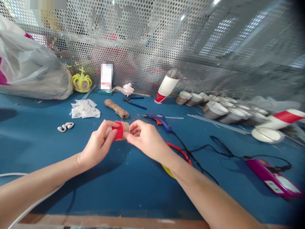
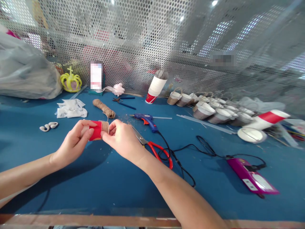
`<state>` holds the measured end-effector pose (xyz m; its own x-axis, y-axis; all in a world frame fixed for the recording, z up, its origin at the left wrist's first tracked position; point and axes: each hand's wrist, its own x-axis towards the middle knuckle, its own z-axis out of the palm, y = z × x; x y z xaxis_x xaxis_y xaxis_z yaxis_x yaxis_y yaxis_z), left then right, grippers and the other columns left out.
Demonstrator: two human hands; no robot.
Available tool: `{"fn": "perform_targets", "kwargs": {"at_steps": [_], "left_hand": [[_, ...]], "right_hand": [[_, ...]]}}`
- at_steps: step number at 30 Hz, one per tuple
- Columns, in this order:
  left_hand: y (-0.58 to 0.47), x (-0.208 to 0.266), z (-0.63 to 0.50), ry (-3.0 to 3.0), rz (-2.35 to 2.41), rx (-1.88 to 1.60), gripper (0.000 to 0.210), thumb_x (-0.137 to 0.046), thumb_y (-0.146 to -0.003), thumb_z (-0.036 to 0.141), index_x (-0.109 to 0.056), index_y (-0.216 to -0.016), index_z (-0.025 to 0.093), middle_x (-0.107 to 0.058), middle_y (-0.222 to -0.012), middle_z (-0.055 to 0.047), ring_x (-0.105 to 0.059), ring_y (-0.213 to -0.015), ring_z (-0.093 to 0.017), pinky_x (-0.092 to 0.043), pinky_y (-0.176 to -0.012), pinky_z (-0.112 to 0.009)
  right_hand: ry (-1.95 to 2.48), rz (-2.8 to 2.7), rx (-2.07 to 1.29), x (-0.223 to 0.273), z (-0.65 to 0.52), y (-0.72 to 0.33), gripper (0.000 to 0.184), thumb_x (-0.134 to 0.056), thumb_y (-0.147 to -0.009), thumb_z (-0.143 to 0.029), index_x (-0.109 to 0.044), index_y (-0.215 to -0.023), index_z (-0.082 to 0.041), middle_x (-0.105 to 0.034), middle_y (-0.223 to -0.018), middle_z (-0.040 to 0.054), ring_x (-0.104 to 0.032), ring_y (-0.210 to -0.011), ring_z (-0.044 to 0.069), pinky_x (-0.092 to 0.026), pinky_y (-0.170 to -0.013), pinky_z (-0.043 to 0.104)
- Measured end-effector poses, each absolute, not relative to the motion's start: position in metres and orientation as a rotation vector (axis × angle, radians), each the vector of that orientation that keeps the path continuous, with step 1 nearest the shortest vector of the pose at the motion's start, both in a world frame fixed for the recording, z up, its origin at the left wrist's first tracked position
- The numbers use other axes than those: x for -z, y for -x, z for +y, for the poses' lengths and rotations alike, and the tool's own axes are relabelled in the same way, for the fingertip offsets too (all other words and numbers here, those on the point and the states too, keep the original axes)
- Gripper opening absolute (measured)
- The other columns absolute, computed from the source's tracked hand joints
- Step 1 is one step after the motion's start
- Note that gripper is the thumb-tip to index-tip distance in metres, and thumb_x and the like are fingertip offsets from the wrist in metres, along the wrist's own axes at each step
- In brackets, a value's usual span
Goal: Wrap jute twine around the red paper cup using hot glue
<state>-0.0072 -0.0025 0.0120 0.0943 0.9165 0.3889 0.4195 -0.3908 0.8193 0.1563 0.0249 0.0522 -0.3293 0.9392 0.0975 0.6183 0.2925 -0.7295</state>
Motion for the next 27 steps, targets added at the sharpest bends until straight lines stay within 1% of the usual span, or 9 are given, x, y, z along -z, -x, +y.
{"fn": "perform_targets", "kwargs": {"at_steps": [3, 5, 11, 14, 17, 22, 27], "left_hand": [[0.0075, -0.0117, -0.0027, -1.919, 1.267, -1.283, 0.015, -0.038, -0.088, 0.025, -0.046, -0.097, 0.017, -0.063, -0.085, -0.002, -0.059, -0.069, -0.011, -0.046, -0.067, -0.023], [0.0079, -0.0118, -0.0031, -1.967, 1.243, -1.282, 0.014, -0.038, -0.087, 0.023, -0.045, -0.097, 0.017, -0.063, -0.087, -0.003, -0.058, -0.068, -0.010, -0.046, -0.065, -0.022], [0.0084, -0.0127, -0.0047, -2.036, 1.257, -1.257, 0.012, -0.038, -0.087, 0.021, -0.044, -0.097, 0.017, -0.061, -0.077, 0.000, -0.053, -0.057, -0.007, -0.043, -0.058, -0.018], [0.0084, -0.0125, -0.0047, -2.069, 1.262, -1.252, 0.012, -0.037, -0.087, 0.020, -0.044, -0.096, 0.017, -0.060, -0.073, 0.001, -0.052, -0.054, -0.007, -0.042, -0.056, -0.018], [0.0089, -0.0116, -0.0042, -2.150, 1.258, -1.260, 0.012, -0.038, -0.086, 0.018, -0.044, -0.096, 0.017, -0.059, -0.074, 0.001, -0.053, -0.057, -0.007, -0.042, -0.056, -0.018], [0.0102, -0.0100, -0.0040, -2.264, 1.222, -1.250, 0.013, -0.037, -0.086, 0.017, -0.043, -0.097, 0.017, -0.058, -0.074, 0.000, -0.054, -0.059, -0.008, -0.041, -0.055, -0.017], [0.0100, -0.0110, -0.0036, -2.183, 1.209, -1.247, 0.013, -0.038, -0.086, 0.019, -0.044, -0.097, 0.017, -0.059, -0.077, -0.001, -0.053, -0.060, -0.008, -0.042, -0.058, -0.019]], "right_hand": [[1.365, -2.015, -0.870, -0.0514, 0.0264, -0.1583, 0.015, -0.059, -0.073, -0.030, -0.049, -0.069, -0.019, -0.064, -0.064, 0.0032, -0.062, -0.058, 0.016, -0.047, -0.055, 0.027], [1.373, -2.006, -0.895, -0.0508, 0.0270, -0.1589, 0.016, -0.060, -0.073, -0.030, -0.049, -0.070, -0.019, -0.064, -0.063, 0.0034, -0.062, -0.058, 0.016, -0.047, -0.055, 0.027], [1.390, -1.998, -0.935, -0.0509, 0.0274, -0.1600, 0.018, -0.062, -0.072, -0.030, -0.049, -0.069, -0.020, -0.065, -0.061, 0.0034, -0.064, -0.057, 0.017, -0.048, -0.054, 0.027], [1.398, -1.997, -0.992, -0.0521, 0.0286, -0.1611, 0.016, -0.059, -0.075, -0.031, -0.049, -0.071, -0.019, -0.066, -0.062, 0.0039, -0.064, -0.057, 0.017, -0.049, -0.053, 0.027], [1.400, -1.984, -1.051, -0.0532, 0.0300, -0.1615, 0.017, -0.054, -0.079, -0.033, -0.049, -0.073, -0.019, -0.067, -0.063, 0.0053, -0.065, -0.056, 0.017, -0.049, -0.051, 0.026], [1.426, -1.990, -1.024, -0.0536, 0.0310, -0.1609, 0.017, -0.054, -0.079, -0.032, -0.049, -0.071, -0.018, -0.067, -0.062, 0.0063, -0.065, -0.055, 0.017, -0.050, -0.052, 0.027], [1.370, -1.927, -1.186, -0.0558, 0.0319, -0.1632, 0.021, -0.052, -0.080, -0.036, -0.047, -0.073, -0.017, -0.067, -0.065, 0.0073, -0.066, -0.058, 0.017, -0.052, -0.053, 0.026]]}}
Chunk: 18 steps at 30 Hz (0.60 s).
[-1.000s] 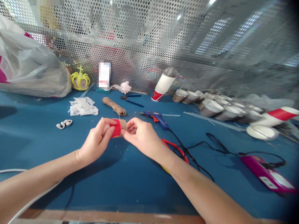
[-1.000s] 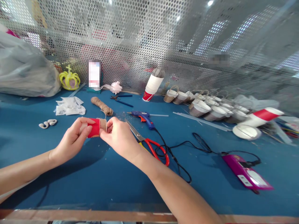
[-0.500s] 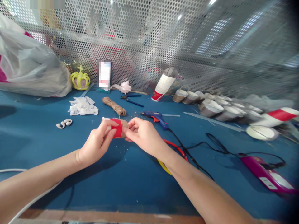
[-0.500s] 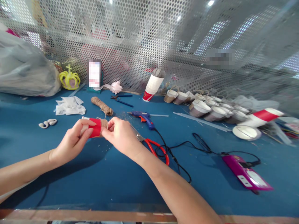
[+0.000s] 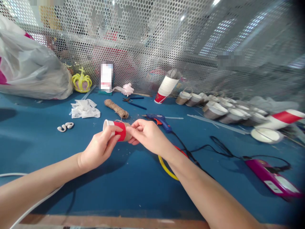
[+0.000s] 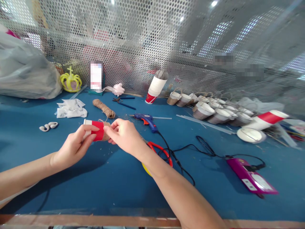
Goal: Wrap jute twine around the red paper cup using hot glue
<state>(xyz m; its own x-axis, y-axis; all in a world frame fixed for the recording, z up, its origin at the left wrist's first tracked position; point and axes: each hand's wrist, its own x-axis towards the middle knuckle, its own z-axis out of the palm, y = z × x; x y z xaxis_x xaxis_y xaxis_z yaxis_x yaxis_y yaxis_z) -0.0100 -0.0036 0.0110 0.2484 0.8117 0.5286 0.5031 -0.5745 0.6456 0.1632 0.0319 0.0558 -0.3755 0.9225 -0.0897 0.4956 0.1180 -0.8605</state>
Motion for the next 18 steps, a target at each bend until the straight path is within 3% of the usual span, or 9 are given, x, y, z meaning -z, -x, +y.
{"fn": "perform_targets", "kwargs": {"at_steps": [7, 18], "left_hand": [[0.007, -0.013, 0.004, -1.598, 1.291, -1.224, 0.020, -0.039, -0.086, 0.035, -0.049, -0.093, 0.018, -0.053, -0.060, 0.003, -0.049, -0.052, -0.011, -0.040, -0.051, -0.022], [0.006, -0.012, 0.001, -1.504, 1.262, -1.207, 0.021, -0.042, -0.085, 0.037, -0.049, -0.094, 0.019, -0.055, -0.066, 0.003, -0.047, -0.055, -0.010, -0.038, -0.055, -0.021]], "right_hand": [[1.381, -2.113, -0.903, -0.054, 0.027, -0.160, 0.014, -0.056, -0.075, -0.032, -0.052, -0.076, -0.018, -0.065, -0.068, 0.0050, -0.064, -0.061, 0.017, -0.048, -0.056, 0.027], [1.422, -2.109, -0.683, -0.051, 0.024, -0.152, 0.012, -0.058, -0.070, -0.027, -0.049, -0.067, -0.018, -0.059, -0.058, -0.0007, -0.054, -0.050, 0.011, -0.042, -0.050, 0.023]]}}
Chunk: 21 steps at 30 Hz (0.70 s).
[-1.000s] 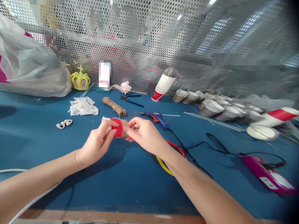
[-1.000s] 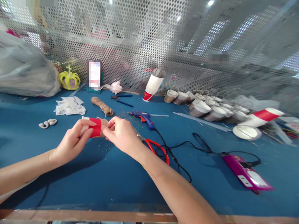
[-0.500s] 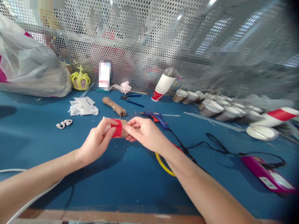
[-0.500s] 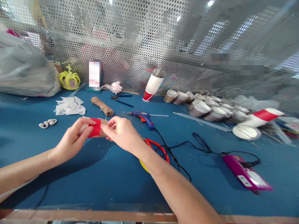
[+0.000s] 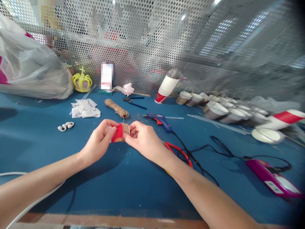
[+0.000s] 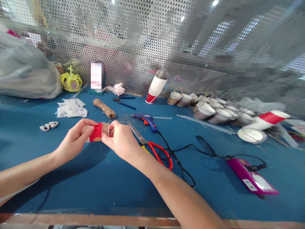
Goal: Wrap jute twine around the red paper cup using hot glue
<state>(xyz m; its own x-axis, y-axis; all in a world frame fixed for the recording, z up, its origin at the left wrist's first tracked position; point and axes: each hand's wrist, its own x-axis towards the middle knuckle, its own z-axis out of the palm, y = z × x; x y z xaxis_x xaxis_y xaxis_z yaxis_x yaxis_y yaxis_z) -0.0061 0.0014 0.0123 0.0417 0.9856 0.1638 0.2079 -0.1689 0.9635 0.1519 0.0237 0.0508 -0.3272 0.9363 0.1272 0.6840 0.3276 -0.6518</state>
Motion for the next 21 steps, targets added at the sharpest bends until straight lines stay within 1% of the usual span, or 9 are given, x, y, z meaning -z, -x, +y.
{"fn": "perform_targets", "kwargs": {"at_steps": [6, 13, 15, 17, 19, 21], "left_hand": [[0.006, -0.012, 0.005, -1.386, 1.246, -1.248, 0.021, -0.044, -0.084, 0.037, -0.050, -0.091, 0.018, -0.055, -0.065, 0.003, -0.048, -0.055, -0.010, -0.037, -0.052, -0.020], [0.006, -0.008, 0.006, -1.370, 1.221, -1.236, 0.023, -0.044, -0.084, 0.038, -0.050, -0.092, 0.018, -0.056, -0.066, 0.002, -0.048, -0.054, -0.010, -0.037, -0.051, -0.020], [0.007, -0.009, 0.006, -1.424, 1.230, -1.255, 0.022, -0.043, -0.085, 0.037, -0.050, -0.093, 0.017, -0.056, -0.068, 0.002, -0.049, -0.056, -0.010, -0.039, -0.054, -0.021], [0.009, -0.010, 0.005, -1.526, 1.211, -1.296, 0.021, -0.042, -0.086, 0.034, -0.050, -0.094, 0.017, -0.058, -0.073, 0.000, -0.050, -0.062, -0.011, -0.041, -0.060, -0.022], [0.010, -0.010, 0.003, -1.668, 1.173, -1.321, 0.019, -0.042, -0.086, 0.031, -0.050, -0.097, 0.018, -0.059, -0.082, -0.001, -0.052, -0.069, -0.011, -0.043, -0.067, -0.023], [0.011, -0.010, 0.002, -1.757, 1.132, -1.297, 0.020, -0.043, -0.085, 0.029, -0.049, -0.101, 0.018, -0.059, -0.091, -0.003, -0.053, -0.073, -0.012, -0.043, -0.070, -0.023]], "right_hand": [[1.381, -2.147, -0.704, -0.050, 0.023, -0.153, 0.012, -0.058, -0.070, -0.028, -0.052, -0.075, -0.018, -0.062, -0.063, 0.0005, -0.057, -0.055, 0.012, -0.043, -0.053, 0.023], [1.411, -2.131, -0.684, -0.043, 0.024, -0.152, 0.010, -0.058, -0.068, -0.023, -0.050, -0.072, -0.019, -0.062, -0.066, 0.0013, -0.058, -0.057, 0.013, -0.045, -0.054, 0.025], [1.383, -2.090, -0.817, -0.046, 0.025, -0.154, 0.014, -0.059, -0.069, -0.026, -0.049, -0.075, -0.019, -0.060, -0.066, 0.0009, -0.058, -0.057, 0.013, -0.046, -0.054, 0.026], [1.332, -1.987, -1.066, -0.051, 0.028, -0.157, 0.017, -0.058, -0.072, -0.030, -0.047, -0.078, -0.019, -0.058, -0.066, 0.0004, -0.059, -0.059, 0.013, -0.048, -0.054, 0.026], [1.302, -1.859, -1.302, -0.054, 0.032, -0.160, 0.016, -0.053, -0.076, -0.032, -0.045, -0.077, -0.018, -0.056, -0.065, 0.0004, -0.059, -0.060, 0.013, -0.048, -0.052, 0.025], [1.297, -1.800, -1.404, -0.055, 0.034, -0.165, 0.014, -0.051, -0.078, -0.029, -0.044, -0.073, -0.018, -0.055, -0.062, 0.0003, -0.057, -0.059, 0.012, -0.047, -0.051, 0.024]]}}
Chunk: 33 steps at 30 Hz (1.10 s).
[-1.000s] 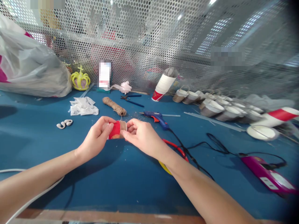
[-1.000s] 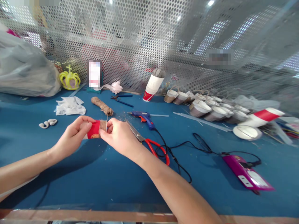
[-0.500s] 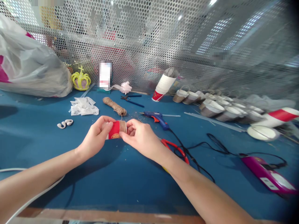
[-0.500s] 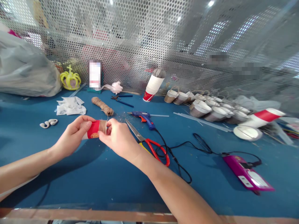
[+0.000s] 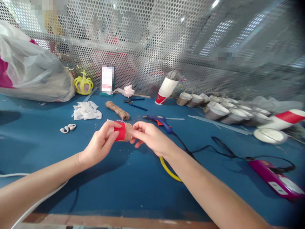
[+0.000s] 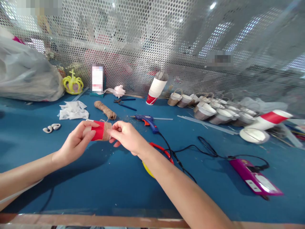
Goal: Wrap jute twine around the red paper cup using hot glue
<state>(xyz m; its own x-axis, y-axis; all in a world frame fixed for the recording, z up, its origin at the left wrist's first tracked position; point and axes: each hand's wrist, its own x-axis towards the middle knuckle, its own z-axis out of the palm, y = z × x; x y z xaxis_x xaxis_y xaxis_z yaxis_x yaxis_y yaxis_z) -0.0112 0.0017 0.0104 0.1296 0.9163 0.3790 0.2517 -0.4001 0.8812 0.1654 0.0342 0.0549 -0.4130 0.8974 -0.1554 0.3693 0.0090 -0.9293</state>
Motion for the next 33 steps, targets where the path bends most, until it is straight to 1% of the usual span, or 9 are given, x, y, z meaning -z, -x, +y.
{"fn": "perform_targets", "kwargs": {"at_steps": [3, 7, 9, 15, 18, 22, 24, 28, 33], "left_hand": [[0.011, -0.013, 0.002, -1.627, 1.061, -1.234, 0.028, -0.050, -0.083, 0.032, -0.047, -0.108, 0.020, -0.060, -0.091, -0.003, -0.054, -0.071, -0.012, -0.044, -0.065, -0.022], [0.010, -0.017, 0.006, -1.208, 0.887, -1.118, 0.038, -0.054, -0.079, 0.039, -0.046, -0.112, 0.021, -0.062, -0.077, -0.001, -0.056, -0.062, -0.012, -0.045, -0.058, -0.022], [0.010, -0.018, 0.008, -1.096, 0.857, -1.055, 0.039, -0.057, -0.077, 0.038, -0.049, -0.111, 0.020, -0.062, -0.075, 0.000, -0.055, -0.059, -0.011, -0.044, -0.054, -0.020], [0.009, -0.012, 0.008, -1.236, 0.919, -1.020, 0.039, -0.058, -0.077, 0.037, -0.054, -0.110, 0.018, -0.065, -0.087, -0.003, -0.058, -0.073, -0.013, -0.045, -0.068, -0.023], [0.009, -0.011, 0.007, -1.415, 1.047, -0.987, 0.037, -0.055, -0.078, 0.038, -0.056, -0.109, 0.017, -0.065, -0.089, -0.003, -0.058, -0.074, -0.015, -0.044, -0.068, -0.024], [0.007, -0.010, 0.007, -1.486, 1.148, -0.983, 0.035, -0.054, -0.077, 0.038, -0.057, -0.103, 0.015, -0.064, -0.087, -0.004, -0.057, -0.075, -0.016, -0.045, -0.068, -0.026], [0.006, -0.010, 0.008, -1.397, 1.152, -1.008, 0.035, -0.055, -0.076, 0.039, -0.057, -0.101, 0.015, -0.064, -0.084, -0.003, -0.057, -0.072, -0.015, -0.045, -0.065, -0.026], [0.002, -0.013, 0.007, -1.103, 1.129, -1.038, 0.038, -0.060, -0.072, 0.040, -0.055, -0.099, 0.014, -0.063, -0.071, -0.001, -0.055, -0.056, -0.011, -0.042, -0.052, -0.021], [-0.001, -0.021, 0.005, -0.882, 1.079, -1.036, 0.040, -0.065, -0.068, 0.036, -0.054, -0.098, 0.012, -0.063, -0.069, -0.001, -0.055, -0.052, -0.010, -0.042, -0.048, -0.020]], "right_hand": [[1.238, -1.925, -1.308, -0.053, 0.031, -0.174, 0.014, -0.053, -0.077, -0.027, -0.044, -0.071, -0.018, -0.053, -0.062, -0.0015, -0.052, -0.054, 0.010, -0.045, -0.052, 0.024], [1.098, -2.226, -0.843, -0.046, 0.018, -0.182, 0.014, -0.056, -0.075, -0.020, -0.045, -0.068, -0.018, -0.050, -0.068, -0.0019, -0.048, -0.061, 0.010, -0.041, -0.060, 0.024], [1.023, -2.319, -0.728, -0.042, 0.014, -0.183, 0.013, -0.056, -0.075, -0.017, -0.045, -0.068, -0.018, -0.051, -0.071, -0.0014, -0.048, -0.065, 0.010, -0.041, -0.063, 0.024], [1.108, -2.263, -0.796, -0.036, 0.018, -0.188, 0.008, -0.056, -0.078, -0.024, -0.051, -0.076, -0.019, -0.058, -0.076, 0.0004, -0.054, -0.068, 0.012, -0.044, -0.065, 0.025], [1.133, -2.107, -0.757, -0.038, 0.023, -0.190, 0.008, -0.049, -0.082, -0.026, -0.052, -0.084, -0.019, -0.060, -0.081, 0.0025, -0.057, -0.073, 0.013, -0.046, -0.066, 0.025], [1.069, -2.182, -0.697, -0.039, 0.022, -0.187, 0.009, -0.049, -0.082, -0.025, -0.055, -0.084, -0.019, -0.059, -0.087, 0.0044, -0.057, -0.080, 0.015, -0.047, -0.072, 0.029], [1.088, -2.200, -0.705, -0.037, 0.018, -0.182, 0.007, -0.053, -0.079, -0.024, -0.053, -0.083, -0.019, -0.058, -0.087, 0.0045, -0.057, -0.077, 0.015, -0.048, -0.072, 0.030], [1.166, -2.177, -0.702, -0.029, 0.010, -0.175, 0.021, -0.057, -0.074, -0.023, -0.046, -0.092, -0.020, -0.058, -0.086, 0.0040, -0.058, -0.075, 0.016, -0.050, -0.070, 0.031], [1.146, -2.172, -0.640, -0.024, 0.006, -0.169, 0.024, -0.055, -0.074, -0.022, -0.043, -0.095, -0.020, -0.059, -0.088, 0.0053, -0.058, -0.079, 0.017, -0.049, -0.071, 0.031]]}}
